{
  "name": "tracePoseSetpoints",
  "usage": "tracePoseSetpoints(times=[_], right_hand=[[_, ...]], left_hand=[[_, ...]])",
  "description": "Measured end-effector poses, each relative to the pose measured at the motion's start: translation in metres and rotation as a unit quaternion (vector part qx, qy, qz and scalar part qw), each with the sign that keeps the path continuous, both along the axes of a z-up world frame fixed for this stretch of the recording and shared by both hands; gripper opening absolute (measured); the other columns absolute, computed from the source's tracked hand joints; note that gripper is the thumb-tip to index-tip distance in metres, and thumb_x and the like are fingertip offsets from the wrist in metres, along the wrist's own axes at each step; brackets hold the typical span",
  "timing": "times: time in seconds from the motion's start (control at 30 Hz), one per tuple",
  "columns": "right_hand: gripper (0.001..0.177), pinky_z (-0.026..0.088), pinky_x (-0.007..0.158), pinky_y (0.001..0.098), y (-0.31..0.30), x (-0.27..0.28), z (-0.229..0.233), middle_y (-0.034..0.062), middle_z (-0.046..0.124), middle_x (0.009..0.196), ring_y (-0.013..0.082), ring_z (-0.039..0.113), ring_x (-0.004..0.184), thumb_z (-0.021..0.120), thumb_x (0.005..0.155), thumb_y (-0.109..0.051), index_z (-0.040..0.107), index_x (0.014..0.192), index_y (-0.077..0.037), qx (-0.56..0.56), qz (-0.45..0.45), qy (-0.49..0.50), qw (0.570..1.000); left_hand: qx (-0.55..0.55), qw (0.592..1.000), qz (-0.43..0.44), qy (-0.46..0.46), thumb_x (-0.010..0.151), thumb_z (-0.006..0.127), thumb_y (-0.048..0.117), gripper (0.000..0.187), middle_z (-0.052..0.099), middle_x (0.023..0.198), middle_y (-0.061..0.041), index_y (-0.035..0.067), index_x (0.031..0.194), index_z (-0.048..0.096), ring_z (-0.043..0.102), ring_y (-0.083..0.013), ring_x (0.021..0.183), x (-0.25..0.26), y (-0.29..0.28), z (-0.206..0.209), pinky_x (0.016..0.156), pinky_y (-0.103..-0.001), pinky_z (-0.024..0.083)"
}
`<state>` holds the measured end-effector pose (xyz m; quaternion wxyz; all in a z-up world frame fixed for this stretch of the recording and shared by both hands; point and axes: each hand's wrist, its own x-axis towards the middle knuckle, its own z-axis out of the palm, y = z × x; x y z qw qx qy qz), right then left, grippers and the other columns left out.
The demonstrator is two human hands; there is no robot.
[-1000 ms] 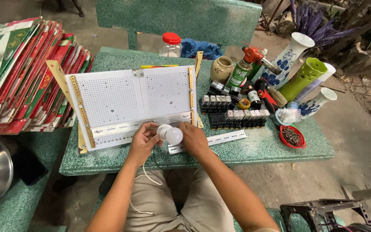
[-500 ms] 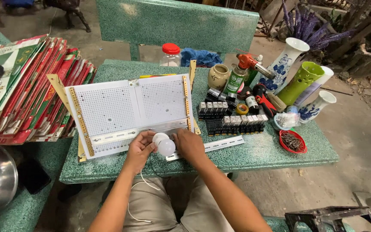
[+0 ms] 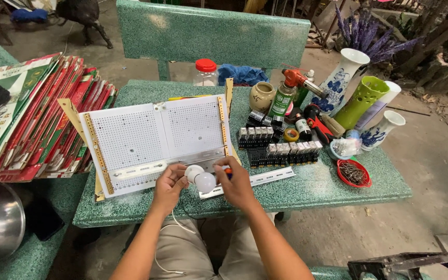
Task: The person uses a screwdriver to tighten screws on a perforated board and a metal strip. They then retrieve a light bulb with a wire, connect it to the board, and secure it with the screwdriver.
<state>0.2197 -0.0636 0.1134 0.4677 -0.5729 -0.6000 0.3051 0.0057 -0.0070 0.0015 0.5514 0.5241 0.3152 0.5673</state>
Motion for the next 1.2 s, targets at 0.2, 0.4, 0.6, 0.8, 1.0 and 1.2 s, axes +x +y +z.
tracePoseSetpoints(times=[0.2, 0.4, 0.6, 0.8, 1.0, 1.2], right_hand=[[0.020, 0.041, 0.031, 0.0223, -0.050, -0.002, 0.032, 0.0270, 0.072, 0.120, 0.0121, 0.055, 0.033, 0.051, 0.105, -0.023, 0.050, 0.100, -0.004, 0.028, 0.081, 0.301, 0.950], [0.019, 0.048, 0.038, 0.0178, -0.023, 0.007, 0.012, 0.0265, 0.058, 0.140, 0.0235, 0.078, 0.076, 0.043, 0.109, -0.024, 0.040, 0.107, -0.006, 0.147, 0.086, 0.288, 0.942], [0.017, 0.044, 0.035, 0.0167, 0.032, 0.011, 0.008, 0.0261, 0.065, 0.128, 0.0144, 0.073, 0.060, 0.044, 0.110, -0.019, 0.042, 0.110, -0.002, 0.216, 0.028, 0.211, 0.953], [0.013, 0.048, 0.041, 0.0137, 0.060, 0.013, 0.040, 0.0260, 0.061, 0.133, 0.0190, 0.077, 0.073, 0.042, 0.111, -0.013, 0.041, 0.114, 0.000, 0.205, 0.022, 0.270, 0.940], [0.016, 0.046, 0.037, 0.0116, 0.085, 0.010, 0.052, 0.0238, 0.063, 0.127, 0.0247, 0.078, 0.070, 0.044, 0.111, -0.018, 0.041, 0.111, -0.002, 0.206, 0.001, 0.322, 0.924], [0.017, 0.044, 0.033, 0.0126, 0.095, 0.013, 0.057, 0.0204, 0.069, 0.107, 0.0255, 0.077, 0.063, 0.047, 0.110, -0.019, 0.041, 0.110, -0.003, 0.197, -0.015, 0.331, 0.923]], left_hand=[[-0.012, 0.994, 0.031, 0.106, 0.099, 0.060, 0.001, 0.030, 0.075, 0.102, -0.014, 0.005, 0.129, 0.060, 0.065, -0.0153, 0.081, 0.021, -0.011, 0.036, 0.076, -0.030, 0.058], [0.021, 0.955, 0.058, 0.291, 0.100, 0.061, 0.002, 0.035, 0.076, 0.102, -0.019, 0.012, 0.133, 0.059, 0.072, -0.0242, 0.079, 0.037, 0.006, 0.117, 0.074, -0.037, 0.060], [0.119, 0.921, 0.078, 0.364, 0.095, 0.064, -0.005, 0.037, 0.076, 0.094, -0.019, 0.010, 0.129, 0.059, 0.075, -0.0304, 0.080, 0.053, 0.052, 0.148, 0.077, -0.043, 0.058], [0.175, 0.874, 0.092, 0.443, 0.087, 0.070, -0.012, 0.054, 0.070, 0.115, -0.024, 0.008, 0.134, 0.055, 0.072, -0.0415, 0.104, 0.065, 0.086, 0.189, 0.090, -0.048, 0.060], [0.245, 0.801, 0.113, 0.535, 0.078, 0.078, -0.003, 0.068, 0.053, 0.128, -0.019, 0.012, 0.138, 0.051, 0.069, -0.0460, 0.109, 0.068, 0.095, 0.199, 0.096, -0.057, 0.059], [0.287, 0.710, 0.182, 0.616, 0.081, 0.088, 0.012, 0.053, 0.055, 0.120, -0.017, 0.009, 0.125, 0.060, 0.076, -0.0383, 0.092, 0.074, 0.097, 0.203, 0.086, -0.049, 0.063]])
